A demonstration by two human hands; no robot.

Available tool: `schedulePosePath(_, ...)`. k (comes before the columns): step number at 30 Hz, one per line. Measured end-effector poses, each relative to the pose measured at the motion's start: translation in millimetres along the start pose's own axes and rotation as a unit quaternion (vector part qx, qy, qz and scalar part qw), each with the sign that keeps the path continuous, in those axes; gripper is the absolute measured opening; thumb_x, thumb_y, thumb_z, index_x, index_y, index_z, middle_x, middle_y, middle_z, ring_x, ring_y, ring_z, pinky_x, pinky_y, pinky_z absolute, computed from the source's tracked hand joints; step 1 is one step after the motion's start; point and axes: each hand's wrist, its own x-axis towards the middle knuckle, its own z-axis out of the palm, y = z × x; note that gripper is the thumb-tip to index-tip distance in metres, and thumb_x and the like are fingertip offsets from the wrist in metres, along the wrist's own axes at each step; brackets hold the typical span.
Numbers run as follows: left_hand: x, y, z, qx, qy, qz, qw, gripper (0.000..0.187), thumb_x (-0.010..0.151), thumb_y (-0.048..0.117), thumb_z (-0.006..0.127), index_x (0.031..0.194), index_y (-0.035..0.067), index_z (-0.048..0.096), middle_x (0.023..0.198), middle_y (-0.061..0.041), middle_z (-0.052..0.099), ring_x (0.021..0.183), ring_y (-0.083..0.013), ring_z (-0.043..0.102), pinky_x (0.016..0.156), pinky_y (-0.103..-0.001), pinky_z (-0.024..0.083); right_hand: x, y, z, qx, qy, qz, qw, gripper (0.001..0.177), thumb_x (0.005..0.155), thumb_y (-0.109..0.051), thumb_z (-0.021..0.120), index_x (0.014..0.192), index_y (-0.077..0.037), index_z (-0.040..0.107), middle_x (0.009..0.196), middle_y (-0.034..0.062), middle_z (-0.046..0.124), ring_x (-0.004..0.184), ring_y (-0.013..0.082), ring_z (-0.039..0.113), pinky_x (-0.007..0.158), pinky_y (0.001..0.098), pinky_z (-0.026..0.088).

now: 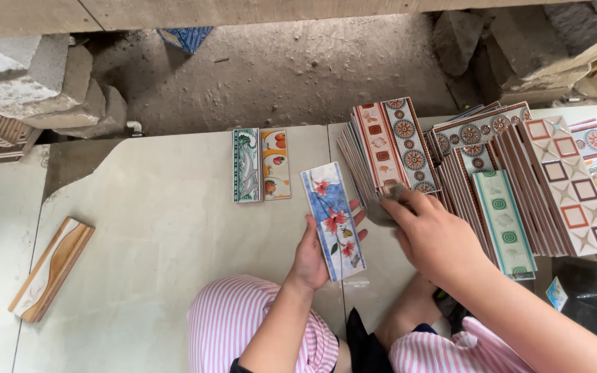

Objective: The person sits on the floor and wipes rectangular ceramic tiles with a cloth. They pick up tiles from a stack, wipe each one, and place it into a separate pile. The tiles feature various decorative patterns.

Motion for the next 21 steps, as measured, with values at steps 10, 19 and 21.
schedulePosePath(10, -13.7, -12.8, -4.7, -0.136, 0.087, -0.231, 0.96, 0.073, 0.075, 0.067, 0.042, 0.11, 0.004, 0.053, 0.104, -0.012, 0.057, 0.098, -0.0223, 0.054, 0.083, -0.031, 0.044, -20.8, -27.9, 61.0, 0.118, -0.086, -0.157, 0.977, 0.051, 0.07, -0.037, 0.068, 0.105, -0.013, 0.039, 0.113, 0.0082, 0.035, 0.056, 0.0264, 0.059, 0.032, 0.0416, 0.048)
schedulePosePath(19, -20.7, -39.8, -9.0, -0.064, 0.097, -0.199, 0.973, 0.056, 0.081, 0.055, 0.042, 0.109, 0.008, 0.055, 0.087, -0.011, 0.06, 0.077, -0.0211, 0.057, 0.07, -0.034, 0.048, -9.9, -7.4, 84.0, -0.057, 0.134, -0.17, 0.975, 0.031, 0.082, -0.044, 0.049, 0.074, -0.014, 0.043, 0.079, 0.0082, 0.048, 0.039, 0.0184, 0.052, 0.026, 0.0324, 0.037)
schedulePosePath(21, -24.0, -46.4, -7.0, -0.052, 0.08, -0.208, 0.974, 0.059, 0.082, 0.054, 0.042, 0.112, 0.005, 0.052, 0.095, -0.014, 0.058, 0.081, -0.0261, 0.058, 0.075, -0.037, 0.047, -3.3, -3.4, 80.3, -0.118, 0.149, -0.116, 0.975, 0.032, 0.085, -0.045, 0.043, 0.075, -0.014, 0.041, 0.078, 0.0042, 0.051, 0.039, 0.0148, 0.051, 0.028, 0.0289, 0.034)
